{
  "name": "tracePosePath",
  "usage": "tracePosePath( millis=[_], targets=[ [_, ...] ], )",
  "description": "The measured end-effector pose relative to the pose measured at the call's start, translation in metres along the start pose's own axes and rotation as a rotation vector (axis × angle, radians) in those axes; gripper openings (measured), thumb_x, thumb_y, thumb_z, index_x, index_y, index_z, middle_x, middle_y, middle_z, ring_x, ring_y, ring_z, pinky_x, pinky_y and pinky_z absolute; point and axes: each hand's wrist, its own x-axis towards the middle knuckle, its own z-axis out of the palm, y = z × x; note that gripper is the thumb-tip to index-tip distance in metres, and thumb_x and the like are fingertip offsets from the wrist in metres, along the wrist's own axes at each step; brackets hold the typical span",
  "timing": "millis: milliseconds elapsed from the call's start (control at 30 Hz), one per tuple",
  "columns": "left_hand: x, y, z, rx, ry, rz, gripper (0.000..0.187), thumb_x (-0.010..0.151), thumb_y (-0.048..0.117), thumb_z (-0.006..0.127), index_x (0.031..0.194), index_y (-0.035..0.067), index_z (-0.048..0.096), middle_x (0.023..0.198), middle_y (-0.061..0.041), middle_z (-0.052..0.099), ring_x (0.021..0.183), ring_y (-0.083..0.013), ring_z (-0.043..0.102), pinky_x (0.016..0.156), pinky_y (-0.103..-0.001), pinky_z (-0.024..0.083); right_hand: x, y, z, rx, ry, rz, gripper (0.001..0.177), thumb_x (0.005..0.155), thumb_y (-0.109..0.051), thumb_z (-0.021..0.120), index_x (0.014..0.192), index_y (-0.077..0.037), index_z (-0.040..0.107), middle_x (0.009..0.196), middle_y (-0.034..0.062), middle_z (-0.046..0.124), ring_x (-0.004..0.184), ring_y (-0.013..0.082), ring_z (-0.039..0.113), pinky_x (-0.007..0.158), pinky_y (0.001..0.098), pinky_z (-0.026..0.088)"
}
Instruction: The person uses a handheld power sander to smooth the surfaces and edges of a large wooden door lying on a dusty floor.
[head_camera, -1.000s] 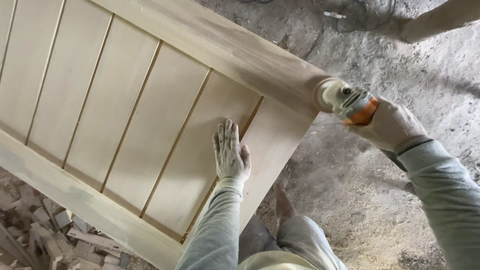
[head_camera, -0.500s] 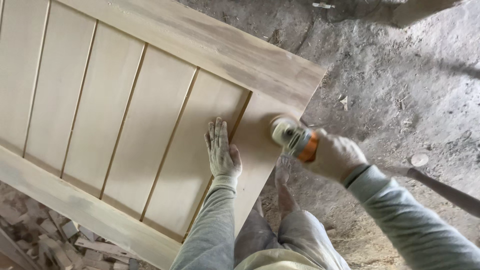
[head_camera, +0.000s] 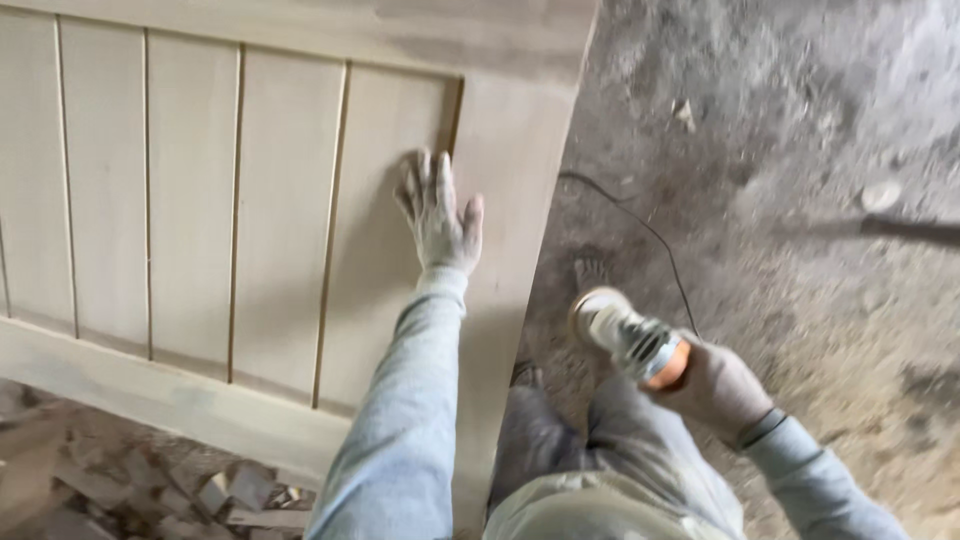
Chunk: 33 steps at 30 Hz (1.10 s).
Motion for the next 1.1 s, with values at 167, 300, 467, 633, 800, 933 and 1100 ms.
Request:
tracePosePath(
  millis=[167,300,467,633,800,933,1100],
  targets=[
    [-0.077,-0.002,-0.030,0.163,-0.225,0.167,0.079,0.105,0.048,0.048,0.165,0.007,0.019,0.173,-0.018,0.014,0.160,-0.0394,0.012,0.129,-0.058,0.006,-0.085,0.043,0.073,0.249,0.039,0.190,0.055,0.068,-0.023,0.090,0.116,-0.005,0.069,0.098,0.0100,0.081,0.089,0.0187,0.075,0.081,0.0360,0.060],
    [-0.198,-0.026,-0.074,0.191,-0.275,0.242,0.076,0.106,0.041,0.046,0.167,0.005,0.017,0.175,-0.016,0.011,0.162,-0.0399,0.010,0.131,-0.058,0.005,-0.133,0.064,0.133,0.505,0.094,0.169,0.049,0.072,-0.018,0.087,0.114,-0.002,0.070,0.100,0.0093,0.079,0.092,0.0170,0.072,0.083,0.0349,0.060],
    [-0.312,-0.073,-0.117,0.241,-0.391,0.229,0.072,0.106,0.046,0.031,0.165,0.006,0.018,0.173,-0.016,0.015,0.160,-0.0377,0.011,0.128,-0.058,0.004,-0.158,0.075,0.192,0.510,0.018,0.233,0.053,0.069,-0.013,0.087,0.118,-0.004,0.069,0.107,0.0089,0.080,0.099,0.0188,0.075,0.092,0.0355,0.059],
    [-0.340,-0.087,-0.128,0.250,-0.326,0.254,0.068,0.107,0.045,0.030,0.165,0.010,0.022,0.172,-0.011,0.022,0.160,-0.0386,0.014,0.129,-0.057,0.006,-0.170,0.085,0.249,0.773,-0.040,0.140,0.058,0.071,-0.011,0.087,0.125,-0.004,0.064,0.116,0.0083,0.076,0.107,0.0177,0.070,0.098,0.0343,0.055],
    [-0.334,-0.080,-0.130,0.199,-0.320,0.222,0.070,0.108,0.045,0.032,0.165,0.007,0.020,0.173,-0.011,0.022,0.161,-0.0382,0.014,0.130,-0.056,0.006,-0.180,0.088,0.294,0.942,-0.071,0.224,0.054,0.073,-0.010,0.082,0.124,-0.005,0.065,0.114,0.0054,0.075,0.104,0.0158,0.069,0.092,0.0343,0.056],
    [-0.337,-0.079,-0.126,0.183,-0.257,0.149,0.072,0.108,0.048,0.035,0.165,0.006,0.021,0.173,-0.012,0.021,0.162,-0.0348,0.015,0.132,-0.053,0.007,-0.193,0.083,0.321,1.026,-0.038,0.299,0.048,0.076,-0.011,0.082,0.119,-0.003,0.064,0.106,0.0079,0.074,0.093,0.0189,0.071,0.085,0.0383,0.059],
    [-0.336,-0.094,-0.112,0.249,-0.249,0.140,0.070,0.107,0.046,0.037,0.165,0.008,0.028,0.174,-0.010,0.023,0.163,-0.0314,0.016,0.133,-0.051,0.009,-0.217,0.086,0.328,0.932,0.027,0.299,0.052,0.073,-0.010,0.082,0.121,-0.005,0.063,0.109,0.0053,0.075,0.097,0.0174,0.073,0.089,0.0367,0.059]
  ],
)
